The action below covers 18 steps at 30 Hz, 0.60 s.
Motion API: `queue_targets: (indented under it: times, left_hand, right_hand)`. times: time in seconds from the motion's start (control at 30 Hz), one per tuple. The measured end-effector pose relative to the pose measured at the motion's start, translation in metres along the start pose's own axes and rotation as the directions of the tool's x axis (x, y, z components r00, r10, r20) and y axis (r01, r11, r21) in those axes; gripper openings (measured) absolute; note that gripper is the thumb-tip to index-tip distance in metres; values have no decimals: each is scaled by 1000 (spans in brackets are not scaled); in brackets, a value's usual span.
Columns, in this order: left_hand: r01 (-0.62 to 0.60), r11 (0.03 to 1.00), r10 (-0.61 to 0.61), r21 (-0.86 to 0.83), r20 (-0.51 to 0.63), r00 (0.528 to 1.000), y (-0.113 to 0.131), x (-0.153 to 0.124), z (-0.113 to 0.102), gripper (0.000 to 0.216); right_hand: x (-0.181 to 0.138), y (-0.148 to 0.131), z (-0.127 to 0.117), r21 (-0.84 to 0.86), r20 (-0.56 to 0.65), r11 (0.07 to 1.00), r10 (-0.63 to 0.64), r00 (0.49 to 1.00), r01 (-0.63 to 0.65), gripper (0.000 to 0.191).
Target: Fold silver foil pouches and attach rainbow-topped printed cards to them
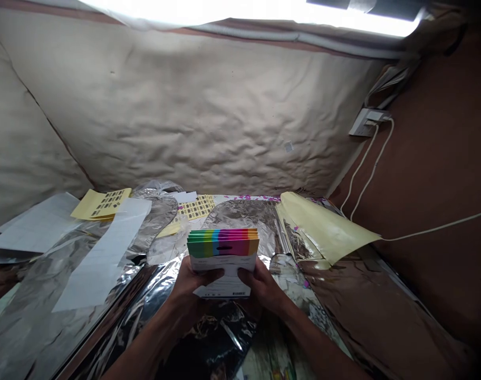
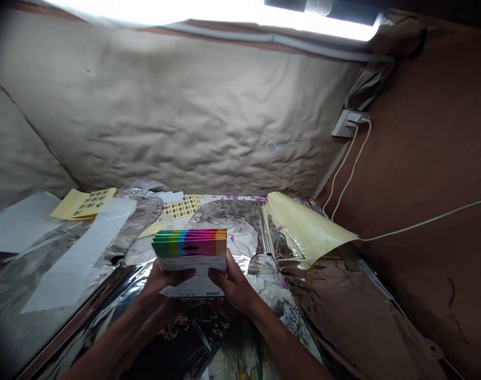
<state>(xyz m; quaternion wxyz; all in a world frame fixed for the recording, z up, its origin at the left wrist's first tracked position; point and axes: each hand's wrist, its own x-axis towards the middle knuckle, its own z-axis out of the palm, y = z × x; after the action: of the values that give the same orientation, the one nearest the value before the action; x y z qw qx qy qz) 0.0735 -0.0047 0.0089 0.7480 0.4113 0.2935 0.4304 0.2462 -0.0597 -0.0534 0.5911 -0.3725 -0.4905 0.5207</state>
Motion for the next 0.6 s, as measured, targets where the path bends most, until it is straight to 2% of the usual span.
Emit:
queue_targets:
  times: [0.1, 0.2, 0.37, 0.47, 0.6]
  left_hand:
    - [-19, 1000, 19, -14, 24, 1000, -7, 2, -4, 33]
    - [-6, 1000, 8, -31, 53, 999, -15, 2, -6, 37]
    - [-2, 1000, 4, -26, 63, 998, -23, 1, -7, 42]
    - [-5, 1000, 6, -18, 41, 999, -23, 0, -6, 44]
    - [15, 1000, -14, -14, 33, 999, -22, -2, -4, 43]
  right_hand:
    - [-2, 3, -3, 53, 37, 998, 27, 999, -29, 45]
    - [0, 3, -7, 33, 61, 999, 35, 998, -37, 44]
    - [3, 2, -12, -120, -31, 991, 50, 998, -54, 38]
    - [3, 2, -11, -67, -57, 994, 81, 995, -85, 32]
    - [1, 2, -7, -25, -85, 995, 97, 992, -99, 35]
